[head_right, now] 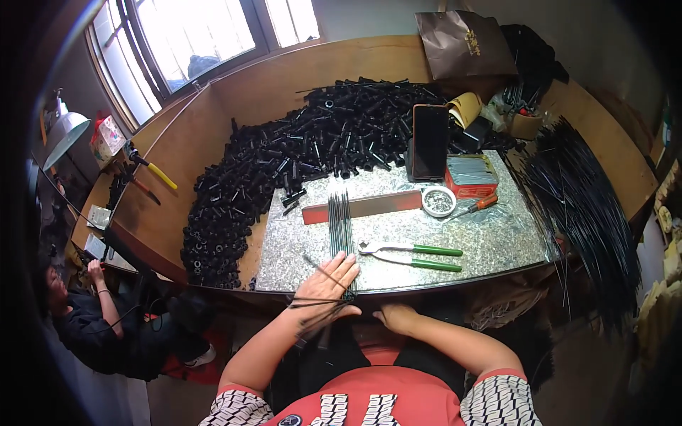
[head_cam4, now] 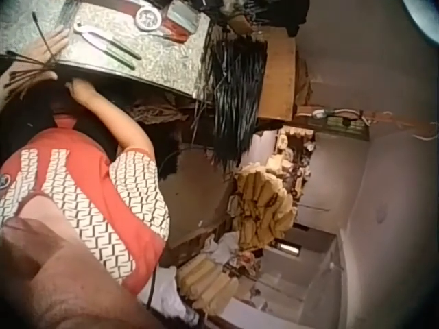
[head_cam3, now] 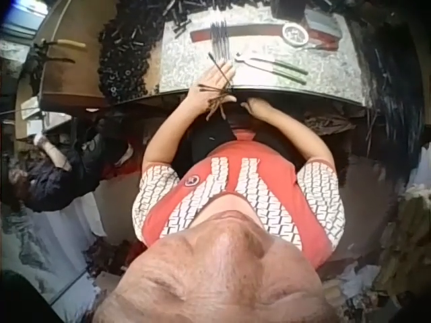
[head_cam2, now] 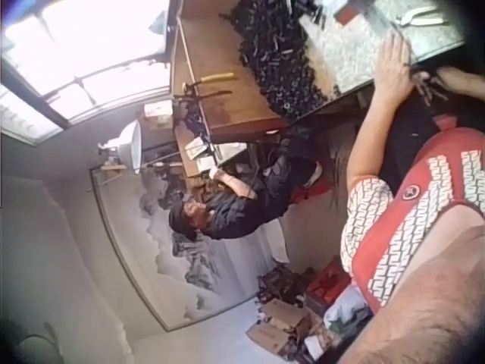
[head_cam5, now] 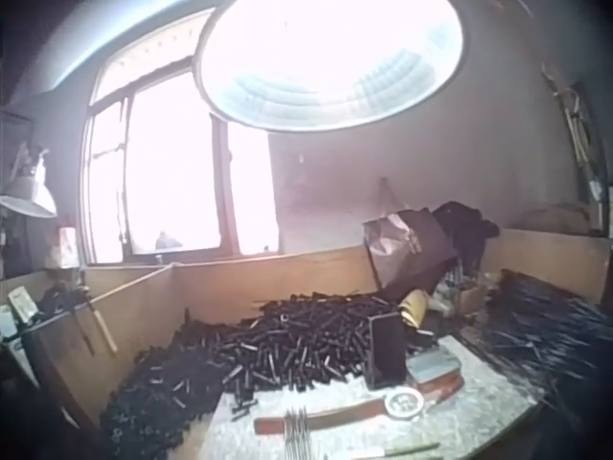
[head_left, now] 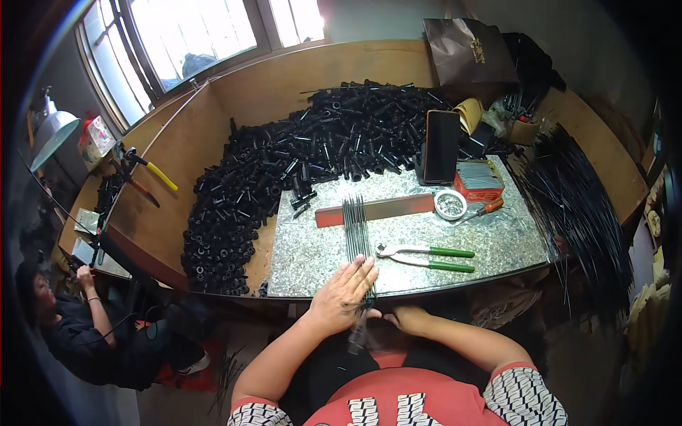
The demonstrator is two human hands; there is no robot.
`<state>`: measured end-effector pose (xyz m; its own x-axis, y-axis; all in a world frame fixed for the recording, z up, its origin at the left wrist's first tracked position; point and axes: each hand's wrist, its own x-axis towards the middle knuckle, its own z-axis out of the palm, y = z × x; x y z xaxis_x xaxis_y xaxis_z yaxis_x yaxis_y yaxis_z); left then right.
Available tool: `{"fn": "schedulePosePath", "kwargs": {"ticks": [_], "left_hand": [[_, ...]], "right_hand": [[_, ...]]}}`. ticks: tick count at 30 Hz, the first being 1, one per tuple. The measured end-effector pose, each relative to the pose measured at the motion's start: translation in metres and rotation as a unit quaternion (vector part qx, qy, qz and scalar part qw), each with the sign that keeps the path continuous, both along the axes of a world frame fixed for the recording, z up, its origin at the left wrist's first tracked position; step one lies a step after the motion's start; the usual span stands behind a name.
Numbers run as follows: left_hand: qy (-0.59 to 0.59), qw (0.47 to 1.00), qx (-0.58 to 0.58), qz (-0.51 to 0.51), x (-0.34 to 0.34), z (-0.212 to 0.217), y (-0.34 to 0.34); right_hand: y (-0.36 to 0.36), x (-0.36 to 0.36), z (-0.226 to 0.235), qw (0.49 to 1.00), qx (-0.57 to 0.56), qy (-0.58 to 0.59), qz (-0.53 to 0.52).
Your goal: Assembling bundles of black bristles into metal sleeves, crimping them with pliers, and measuring for quality.
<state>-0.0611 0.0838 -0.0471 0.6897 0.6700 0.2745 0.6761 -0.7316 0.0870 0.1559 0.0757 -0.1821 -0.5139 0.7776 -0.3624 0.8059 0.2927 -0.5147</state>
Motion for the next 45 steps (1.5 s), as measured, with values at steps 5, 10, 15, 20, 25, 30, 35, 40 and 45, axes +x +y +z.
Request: {"fn": "schedulePosePath", "kwargs": {"ticks": [5,10,15,20,25,30,35,40,45], "left_hand": [[0.004,0.998,0.058,-0.010,0.010,-0.003,0.002],[-0.065,0.998,0.026,-0.005,0.025,-0.003,-0.002],[-0.076,0.996,0.050,0.015,0.037,-0.011,0.001],[-0.061,0.994,0.068,0.058,0.039,-0.008,0.001],[-0.063,0.996,0.018,0.059,0.040,-0.008,0.005],[-0.048,0.997,0.029,0.052,0.044,-0.003,0.004],[-0.014,0.998,0.034,0.052,0.042,-0.006,0.004],[-0.007,0.999,0.019,0.041,0.022,-0.002,0.004],[0.003,1.000,-0.001,0.000,0.024,0.007,0.014]], "right_hand": [[-0.022,0.022,0.073,0.944,0.152,0.293,0.016],[-0.024,0.031,0.141,0.888,0.240,0.389,-0.044],[-0.009,0.030,0.138,0.908,0.301,0.291,0.020],[-0.011,0.017,0.136,0.914,0.327,0.237,0.014],[-0.015,0.019,0.137,0.899,0.358,0.252,0.006],[-0.019,0.045,0.160,0.863,0.365,0.339,-0.091],[-0.016,0.105,0.205,0.781,0.183,0.543,-0.250],[0.002,0.179,0.253,0.746,0.196,0.516,-0.373],[0.055,0.284,0.220,0.772,0.465,0.193,-0.388]]}}
